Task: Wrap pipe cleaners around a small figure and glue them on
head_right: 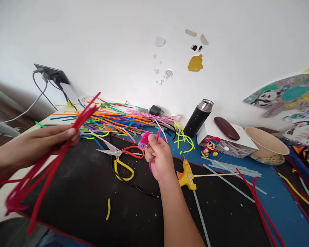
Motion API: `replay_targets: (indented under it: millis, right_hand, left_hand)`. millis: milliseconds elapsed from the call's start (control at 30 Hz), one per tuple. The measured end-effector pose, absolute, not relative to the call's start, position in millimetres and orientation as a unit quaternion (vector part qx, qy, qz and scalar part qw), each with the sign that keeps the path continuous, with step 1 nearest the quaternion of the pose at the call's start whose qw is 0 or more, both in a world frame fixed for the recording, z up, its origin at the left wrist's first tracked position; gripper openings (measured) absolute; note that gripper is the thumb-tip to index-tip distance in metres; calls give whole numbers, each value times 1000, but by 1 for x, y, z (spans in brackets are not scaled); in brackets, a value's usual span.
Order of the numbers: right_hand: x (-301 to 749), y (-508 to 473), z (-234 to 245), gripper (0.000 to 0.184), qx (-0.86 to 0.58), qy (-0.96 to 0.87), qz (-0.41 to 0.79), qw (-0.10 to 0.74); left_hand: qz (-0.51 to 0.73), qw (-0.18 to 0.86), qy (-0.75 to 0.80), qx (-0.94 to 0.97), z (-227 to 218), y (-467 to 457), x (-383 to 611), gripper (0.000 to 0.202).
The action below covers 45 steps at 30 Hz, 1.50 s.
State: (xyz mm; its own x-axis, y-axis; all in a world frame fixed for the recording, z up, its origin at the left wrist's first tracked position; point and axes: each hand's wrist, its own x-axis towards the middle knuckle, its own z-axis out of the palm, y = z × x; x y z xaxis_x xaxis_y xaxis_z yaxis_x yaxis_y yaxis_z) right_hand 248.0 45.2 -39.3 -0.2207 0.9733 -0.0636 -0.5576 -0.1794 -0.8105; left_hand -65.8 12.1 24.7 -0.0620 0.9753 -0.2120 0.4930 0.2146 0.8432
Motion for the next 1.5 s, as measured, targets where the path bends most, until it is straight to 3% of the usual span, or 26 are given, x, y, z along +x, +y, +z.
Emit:
replay_targets:
  millis: [100, 267, 433, 600, 767, 1133, 1267, 1500]
  right_hand:
    - [260, 48, -33, 41, -296, -338, 693, 564]
    - [274, 54, -32, 35, -295, -319, 678, 593]
    - [279, 57, -33, 36, -293, -305, 676, 604]
    - [282, 55, -28, 37, -292, -298, 676, 607]
    - [281, 55, -28, 35, -300, -297, 672, 609]
    - [273, 55, -33, 40, -292, -308, 680, 598]
    - [268, 54, -33, 39, -297, -319, 679, 591]
    - [265, 53, -35, 39, -299, -305, 688, 587]
  left_hand:
    - [259, 507, 563, 599, 12, 46, -26, 49]
    - [210, 566, 475, 640, -17, 90, 44, 49]
    - [151, 517, 466, 702, -32, 113, 69, 52]
    - [139, 495, 475, 714, -35, 122, 67, 31]
    - [164, 576, 478, 643, -37, 119, 66, 36]
    - [207, 586, 497, 605, -39, 108, 58, 45]
    - [205, 546, 494, 645, -41, 105, 54, 37]
    - [307, 677, 446, 498, -43, 104, 51, 22]
